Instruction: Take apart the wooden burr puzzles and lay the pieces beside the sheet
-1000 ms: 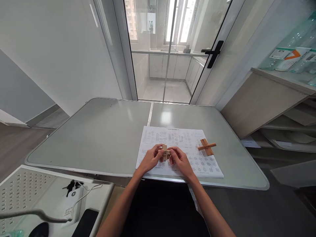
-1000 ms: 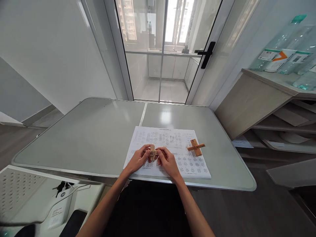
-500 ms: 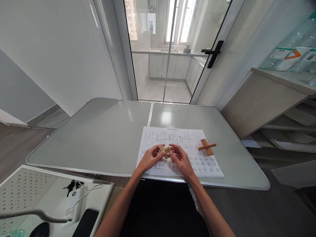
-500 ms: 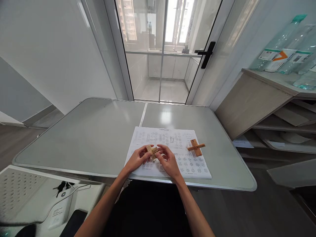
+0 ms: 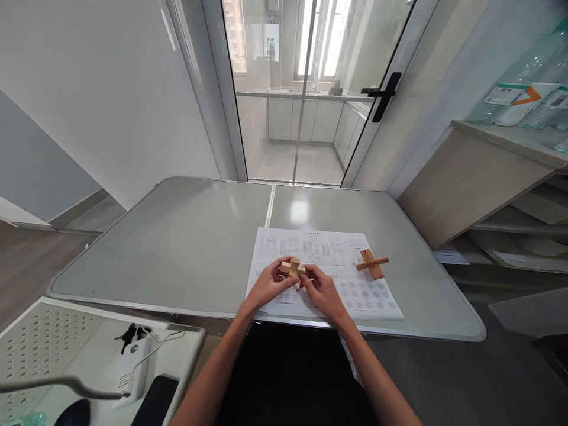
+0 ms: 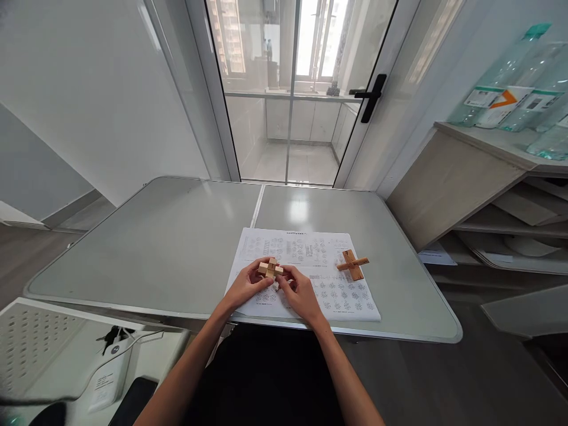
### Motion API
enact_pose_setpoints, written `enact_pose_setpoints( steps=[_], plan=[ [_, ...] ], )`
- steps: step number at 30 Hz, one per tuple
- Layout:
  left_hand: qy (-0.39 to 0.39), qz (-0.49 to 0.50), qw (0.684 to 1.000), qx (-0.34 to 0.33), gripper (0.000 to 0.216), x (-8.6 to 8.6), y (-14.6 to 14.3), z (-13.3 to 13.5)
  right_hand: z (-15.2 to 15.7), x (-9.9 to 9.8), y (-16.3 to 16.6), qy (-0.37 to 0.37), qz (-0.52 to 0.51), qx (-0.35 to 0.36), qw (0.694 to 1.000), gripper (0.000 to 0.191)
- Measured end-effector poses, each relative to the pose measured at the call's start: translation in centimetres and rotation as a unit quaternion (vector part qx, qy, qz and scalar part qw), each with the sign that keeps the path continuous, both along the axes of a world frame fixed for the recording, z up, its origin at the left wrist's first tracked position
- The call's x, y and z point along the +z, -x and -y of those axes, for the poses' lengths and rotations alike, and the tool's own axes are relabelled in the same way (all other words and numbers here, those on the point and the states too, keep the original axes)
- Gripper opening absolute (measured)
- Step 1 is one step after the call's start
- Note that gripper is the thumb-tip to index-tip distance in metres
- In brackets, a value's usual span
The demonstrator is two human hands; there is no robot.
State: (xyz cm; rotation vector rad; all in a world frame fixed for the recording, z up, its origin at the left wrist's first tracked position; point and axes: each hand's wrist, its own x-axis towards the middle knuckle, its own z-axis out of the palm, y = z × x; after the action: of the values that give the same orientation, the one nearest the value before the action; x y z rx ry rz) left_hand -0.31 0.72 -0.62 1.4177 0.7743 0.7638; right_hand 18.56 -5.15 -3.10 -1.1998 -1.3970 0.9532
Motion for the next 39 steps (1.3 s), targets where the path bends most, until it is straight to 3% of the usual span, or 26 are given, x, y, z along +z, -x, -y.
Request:
enact_pose_setpoints(
  steps=[10, 23, 39],
  plan=[
    [-0.032, -0.035, 0.999, -0.027, 0.067, 0.5, 0.2, 0.1, 0.3, 0.3, -0.2, 0.008, 0.002, 0.001, 1.0, 0.032],
    [-0.067, -0.039, 0.996, -0.042, 0.074, -0.1, 0.2, 0.2, -0.4, -1.6, -0.5, 0.063, -0.016, 0.016, 0.998, 0.044],
    [-0.042, -0.037, 0.997, -0.055, 0.075, 0.9, 0.1, 0.4, -0.1, -1.4, -0.5, 0.058, -0.011, 0.029, 0.998, 0.045]
  ],
)
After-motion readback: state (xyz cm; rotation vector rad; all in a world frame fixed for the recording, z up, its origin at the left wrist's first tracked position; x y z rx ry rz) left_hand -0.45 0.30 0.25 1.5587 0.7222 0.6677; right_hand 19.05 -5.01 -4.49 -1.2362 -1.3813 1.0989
